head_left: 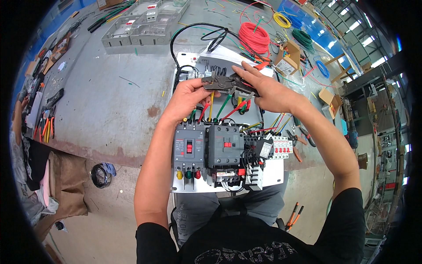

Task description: The person sits at a workbench and uses wire cutters to strip and trim colored wires connected to an electrical panel. They repeatedly cut wire ends and adjust connections within the panel.

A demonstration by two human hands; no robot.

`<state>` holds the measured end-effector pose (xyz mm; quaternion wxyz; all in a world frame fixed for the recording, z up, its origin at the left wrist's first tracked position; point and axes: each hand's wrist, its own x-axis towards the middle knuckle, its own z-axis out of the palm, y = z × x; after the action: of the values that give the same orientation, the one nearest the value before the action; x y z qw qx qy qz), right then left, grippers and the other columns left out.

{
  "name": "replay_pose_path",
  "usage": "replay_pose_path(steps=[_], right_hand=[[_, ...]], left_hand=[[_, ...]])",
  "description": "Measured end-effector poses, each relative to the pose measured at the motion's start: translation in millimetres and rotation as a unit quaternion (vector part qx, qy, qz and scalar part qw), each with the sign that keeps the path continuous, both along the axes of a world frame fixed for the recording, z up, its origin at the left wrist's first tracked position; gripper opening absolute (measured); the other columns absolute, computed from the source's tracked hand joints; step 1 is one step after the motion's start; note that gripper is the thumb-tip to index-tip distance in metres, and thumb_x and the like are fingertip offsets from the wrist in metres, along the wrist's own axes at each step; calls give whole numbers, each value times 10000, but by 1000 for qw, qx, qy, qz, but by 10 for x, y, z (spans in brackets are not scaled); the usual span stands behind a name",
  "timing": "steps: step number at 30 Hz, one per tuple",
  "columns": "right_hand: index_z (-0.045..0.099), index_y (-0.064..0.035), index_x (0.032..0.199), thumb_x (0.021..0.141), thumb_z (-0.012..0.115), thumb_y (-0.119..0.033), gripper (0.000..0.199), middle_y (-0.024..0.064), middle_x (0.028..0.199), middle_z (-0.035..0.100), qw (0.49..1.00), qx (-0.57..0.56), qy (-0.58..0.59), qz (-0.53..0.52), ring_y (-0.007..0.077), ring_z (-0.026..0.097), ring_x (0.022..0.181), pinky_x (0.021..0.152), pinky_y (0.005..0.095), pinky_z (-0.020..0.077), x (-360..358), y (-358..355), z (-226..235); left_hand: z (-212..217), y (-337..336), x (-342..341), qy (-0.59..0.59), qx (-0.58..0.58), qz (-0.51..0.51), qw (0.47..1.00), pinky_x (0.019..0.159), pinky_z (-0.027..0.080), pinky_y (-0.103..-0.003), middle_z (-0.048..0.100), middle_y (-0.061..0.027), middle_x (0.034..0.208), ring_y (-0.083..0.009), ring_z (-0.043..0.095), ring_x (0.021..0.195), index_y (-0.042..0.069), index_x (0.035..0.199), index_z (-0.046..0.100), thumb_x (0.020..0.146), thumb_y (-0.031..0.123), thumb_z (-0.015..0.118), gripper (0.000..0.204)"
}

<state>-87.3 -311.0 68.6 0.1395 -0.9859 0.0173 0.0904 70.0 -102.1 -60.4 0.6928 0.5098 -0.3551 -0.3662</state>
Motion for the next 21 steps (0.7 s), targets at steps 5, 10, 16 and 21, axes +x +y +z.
replay_pose_path(steps=[5,10,16,21], right_hand=[[230,-238,1678,802,570,130,1010,262,1726,138,999,29,12,-18,462,361,1503,1205,465,396,-17,20,22],[227,-235,1679,792,573,133,1020,258,1727,136,1000,23,-19,-7,467,366,1499,1205,466,398,-15,-2,-40],[211,-248,1684,765,599,139,1069,242,1734,115,999,22,-26,-5,463,356,1506,1194,468,417,-22,23,-19],[227,-249,1680,750,607,156,1083,221,1740,108,999,9,-42,-8,455,353,1512,1166,467,454,-32,46,-18]], left_hand=[[4,1,-6,4,0,3,1000,716,510,-234,777,-24,1001,-48,613,783,39,1186,742,1035,114,622,207],[-2,0,-4,-1,-1,2,1000,718,513,-239,777,-47,1018,-58,618,785,38,1204,728,1033,101,621,212],[13,11,-9,-3,-3,7,1000,718,513,-236,780,-62,1031,-64,628,782,37,1197,726,1016,72,617,215],[33,29,-19,3,-9,5,1000,708,511,-235,779,-63,1026,-64,626,774,31,1191,726,1013,57,611,214]])
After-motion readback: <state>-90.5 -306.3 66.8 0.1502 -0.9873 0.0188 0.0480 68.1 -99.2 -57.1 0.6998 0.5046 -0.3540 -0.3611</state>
